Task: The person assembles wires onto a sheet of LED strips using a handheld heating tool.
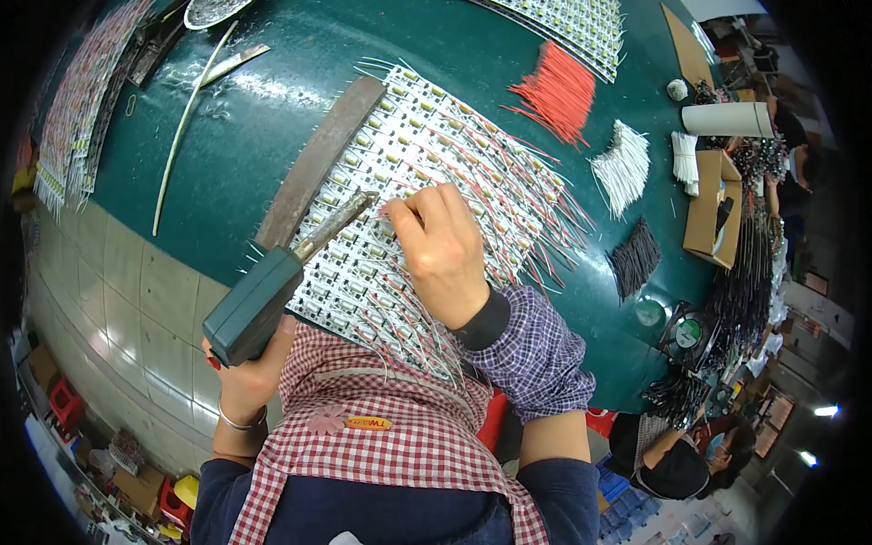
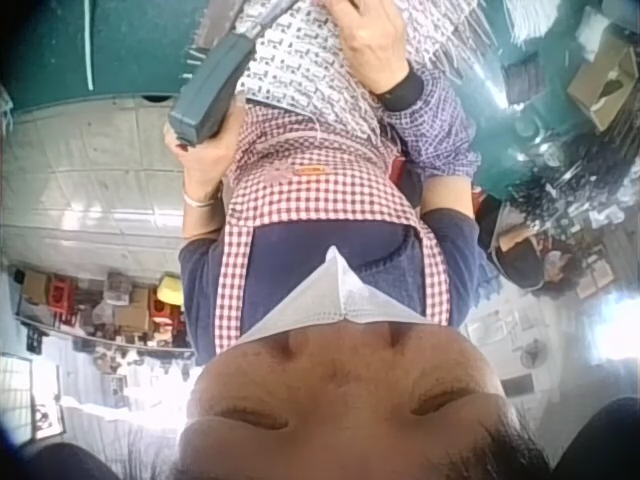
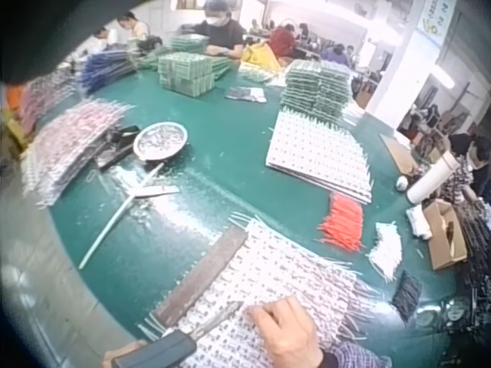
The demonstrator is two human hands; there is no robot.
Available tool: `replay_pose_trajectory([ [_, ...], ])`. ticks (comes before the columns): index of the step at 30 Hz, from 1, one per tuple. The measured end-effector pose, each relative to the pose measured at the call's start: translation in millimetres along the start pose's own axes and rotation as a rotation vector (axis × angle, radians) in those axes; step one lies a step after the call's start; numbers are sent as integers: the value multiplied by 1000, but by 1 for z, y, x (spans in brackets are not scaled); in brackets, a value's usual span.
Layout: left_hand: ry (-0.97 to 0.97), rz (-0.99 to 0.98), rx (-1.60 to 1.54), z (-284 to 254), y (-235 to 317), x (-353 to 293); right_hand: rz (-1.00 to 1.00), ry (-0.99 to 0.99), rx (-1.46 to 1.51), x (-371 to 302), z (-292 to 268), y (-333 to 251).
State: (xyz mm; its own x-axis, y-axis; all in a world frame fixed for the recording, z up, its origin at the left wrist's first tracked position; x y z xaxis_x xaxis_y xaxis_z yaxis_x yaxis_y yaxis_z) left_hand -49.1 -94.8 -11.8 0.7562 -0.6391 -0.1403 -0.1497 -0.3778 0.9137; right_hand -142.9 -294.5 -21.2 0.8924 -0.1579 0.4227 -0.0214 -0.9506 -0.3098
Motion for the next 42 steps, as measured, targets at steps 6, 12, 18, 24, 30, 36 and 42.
replay_pose_trajectory([
  [6,27,31,-17,-1,-1,-2,-1,7,-3,0,0,0],
  [12,31,63,-20,1,2,-1,-4,14,-8,-1,0,-1],
  [18,3,53,-12,8,-3,2,-4,16,-19,0,1,-1],
  [24,0,75,11,8,-3,2,-8,15,-25,0,1,0],
  [30,28,44,-34,2,-2,-1,-16,15,-18,0,2,0],
  [36,39,68,-34,0,-3,-3,-14,15,-20,1,1,-1],
  [42,43,43,-47,-3,-5,-7,-8,35,-26,-3,-2,-1],
])
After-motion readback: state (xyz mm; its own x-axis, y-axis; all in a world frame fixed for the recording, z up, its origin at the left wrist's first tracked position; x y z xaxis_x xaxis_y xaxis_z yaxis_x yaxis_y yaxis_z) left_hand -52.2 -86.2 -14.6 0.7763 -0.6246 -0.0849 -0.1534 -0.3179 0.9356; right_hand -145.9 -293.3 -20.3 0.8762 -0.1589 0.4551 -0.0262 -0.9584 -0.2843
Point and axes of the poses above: each hand's wrist, its own x-axis towards the middle knuckle, its own z-axis out of the palm, y = z × x, the point moved 7 cm from there along x, towards the middle knuckle, and after that the axes turned 8 degrees about -z, right-handed, at the moved point
